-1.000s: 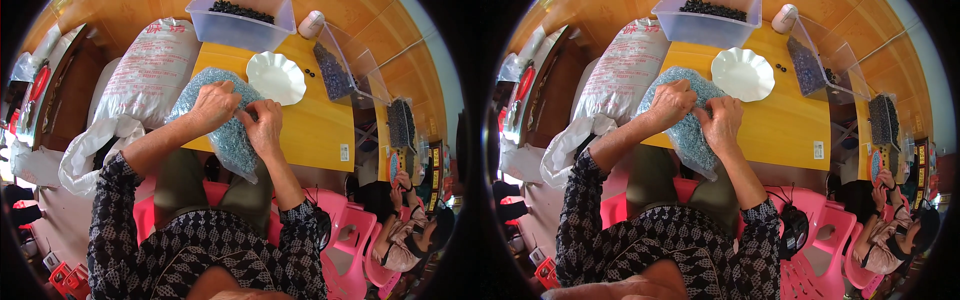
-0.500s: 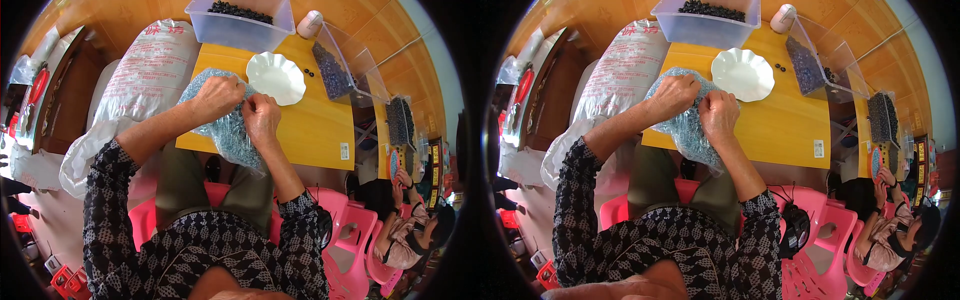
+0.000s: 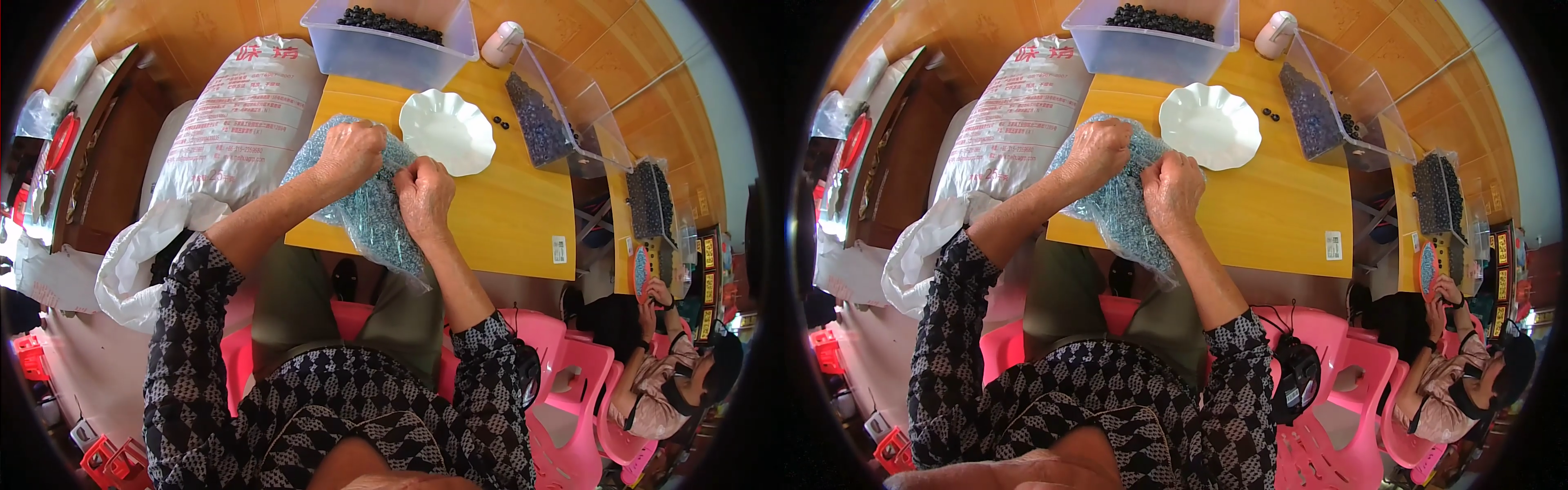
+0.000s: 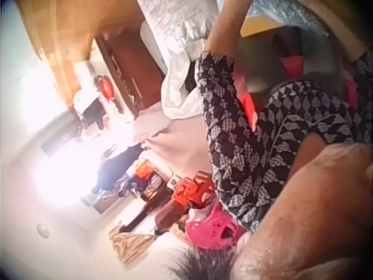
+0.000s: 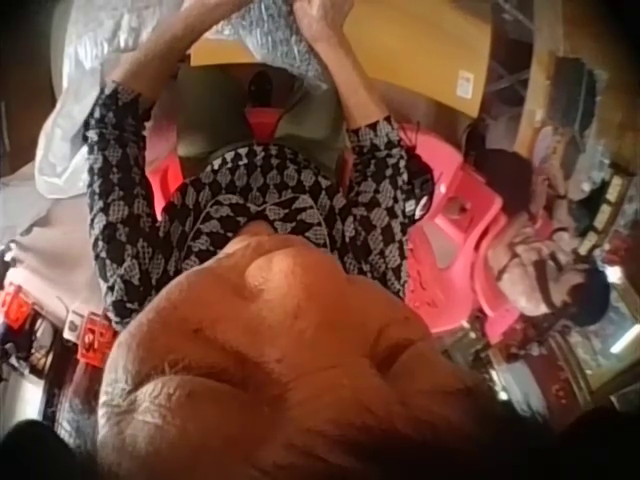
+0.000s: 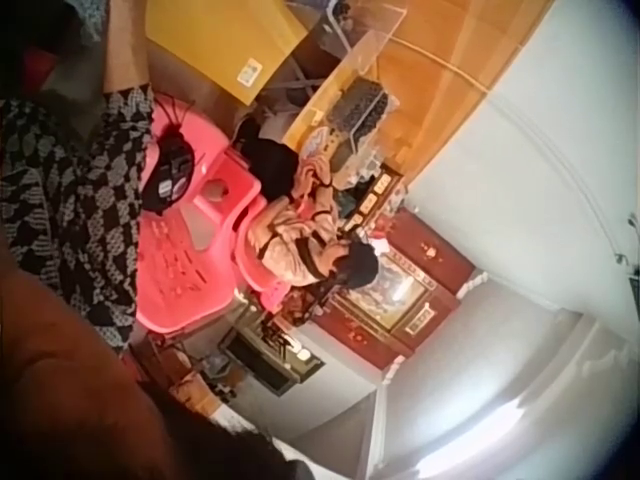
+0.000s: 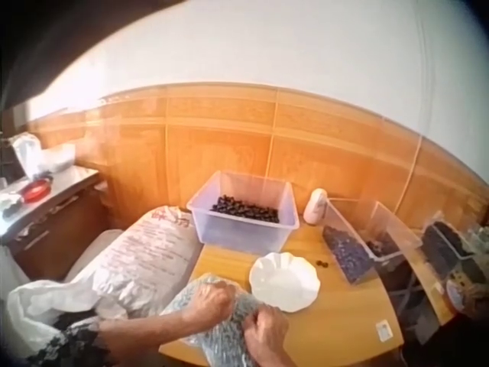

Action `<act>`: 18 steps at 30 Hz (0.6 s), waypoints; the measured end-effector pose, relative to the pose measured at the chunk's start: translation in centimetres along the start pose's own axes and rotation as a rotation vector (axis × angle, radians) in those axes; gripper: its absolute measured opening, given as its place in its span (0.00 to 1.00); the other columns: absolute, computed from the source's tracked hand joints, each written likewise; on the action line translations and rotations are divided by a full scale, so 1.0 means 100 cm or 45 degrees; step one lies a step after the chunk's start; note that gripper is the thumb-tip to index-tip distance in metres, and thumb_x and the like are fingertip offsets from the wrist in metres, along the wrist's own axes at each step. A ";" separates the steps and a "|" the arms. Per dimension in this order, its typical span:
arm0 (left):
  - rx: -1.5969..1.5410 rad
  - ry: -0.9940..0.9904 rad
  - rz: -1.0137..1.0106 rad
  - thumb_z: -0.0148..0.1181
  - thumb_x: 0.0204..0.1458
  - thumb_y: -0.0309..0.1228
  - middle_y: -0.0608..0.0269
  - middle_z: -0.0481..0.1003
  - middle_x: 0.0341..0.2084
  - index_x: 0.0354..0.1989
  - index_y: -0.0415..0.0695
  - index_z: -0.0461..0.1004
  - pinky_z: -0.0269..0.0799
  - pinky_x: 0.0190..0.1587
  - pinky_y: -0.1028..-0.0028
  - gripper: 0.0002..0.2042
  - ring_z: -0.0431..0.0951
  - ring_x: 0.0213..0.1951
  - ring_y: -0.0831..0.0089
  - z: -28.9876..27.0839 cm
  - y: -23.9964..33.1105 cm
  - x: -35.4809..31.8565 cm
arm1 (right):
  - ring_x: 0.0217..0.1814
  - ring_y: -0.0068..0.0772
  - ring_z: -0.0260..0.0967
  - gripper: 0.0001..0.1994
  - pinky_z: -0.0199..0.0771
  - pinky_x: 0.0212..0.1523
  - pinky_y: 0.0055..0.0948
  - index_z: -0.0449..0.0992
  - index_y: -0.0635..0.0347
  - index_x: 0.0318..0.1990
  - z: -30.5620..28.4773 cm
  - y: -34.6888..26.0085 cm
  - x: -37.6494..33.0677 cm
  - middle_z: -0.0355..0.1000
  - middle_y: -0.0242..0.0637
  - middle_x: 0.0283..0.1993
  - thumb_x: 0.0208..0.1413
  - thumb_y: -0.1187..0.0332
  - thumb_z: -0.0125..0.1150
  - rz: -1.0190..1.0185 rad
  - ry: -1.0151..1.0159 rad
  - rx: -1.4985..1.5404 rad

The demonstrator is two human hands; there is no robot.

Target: The recorder is sorting small blue and black beads and placing them into a plastic bag.

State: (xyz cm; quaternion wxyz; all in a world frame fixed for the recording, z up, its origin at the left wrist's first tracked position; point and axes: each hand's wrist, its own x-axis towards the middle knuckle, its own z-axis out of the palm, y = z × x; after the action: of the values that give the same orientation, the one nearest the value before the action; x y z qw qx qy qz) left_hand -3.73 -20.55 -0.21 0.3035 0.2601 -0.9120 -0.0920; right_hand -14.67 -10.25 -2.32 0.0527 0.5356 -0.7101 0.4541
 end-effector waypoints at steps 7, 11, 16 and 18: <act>-0.096 0.116 -0.113 0.51 0.34 0.22 0.49 0.69 0.17 0.16 0.37 0.64 0.64 0.28 0.57 0.03 0.70 0.24 0.50 0.006 -0.009 0.000 | 0.23 0.51 0.65 0.06 0.64 0.26 0.42 0.68 0.66 0.18 0.003 0.006 -0.002 0.67 0.47 0.19 0.39 0.75 0.57 -0.073 0.118 0.047; -0.150 0.194 -0.108 0.51 0.35 0.21 0.47 0.67 0.15 0.15 0.37 0.63 0.63 0.25 0.58 0.04 0.69 0.22 0.50 0.004 -0.011 0.000 | 0.22 0.50 0.65 0.06 0.64 0.25 0.42 0.67 0.66 0.18 0.004 0.009 -0.003 0.67 0.47 0.18 0.40 0.75 0.57 -0.042 0.127 0.047; -0.173 0.178 -0.169 0.51 0.34 0.21 0.48 0.68 0.16 0.15 0.37 0.64 0.64 0.25 0.59 0.03 0.69 0.22 0.51 0.004 -0.013 0.000 | 0.21 0.46 0.65 0.06 0.64 0.25 0.38 0.68 0.68 0.20 0.002 0.012 -0.005 0.67 0.47 0.18 0.41 0.74 0.57 0.052 0.124 0.091; -0.173 0.149 -0.219 0.51 0.34 0.21 0.48 0.68 0.16 0.16 0.37 0.65 0.65 0.26 0.60 0.02 0.70 0.22 0.51 0.002 -0.013 -0.001 | 0.20 0.45 0.65 0.06 0.64 0.26 0.37 0.69 0.68 0.21 0.000 0.015 -0.007 0.66 0.46 0.17 0.42 0.74 0.57 0.122 0.100 0.112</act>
State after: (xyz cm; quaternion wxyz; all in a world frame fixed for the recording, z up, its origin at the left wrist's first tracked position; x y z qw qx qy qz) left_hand -3.26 -21.60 -0.84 0.3639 0.3211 -0.8588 -0.1640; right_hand -15.62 -9.73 -3.56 0.0350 0.4846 -0.7117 0.5074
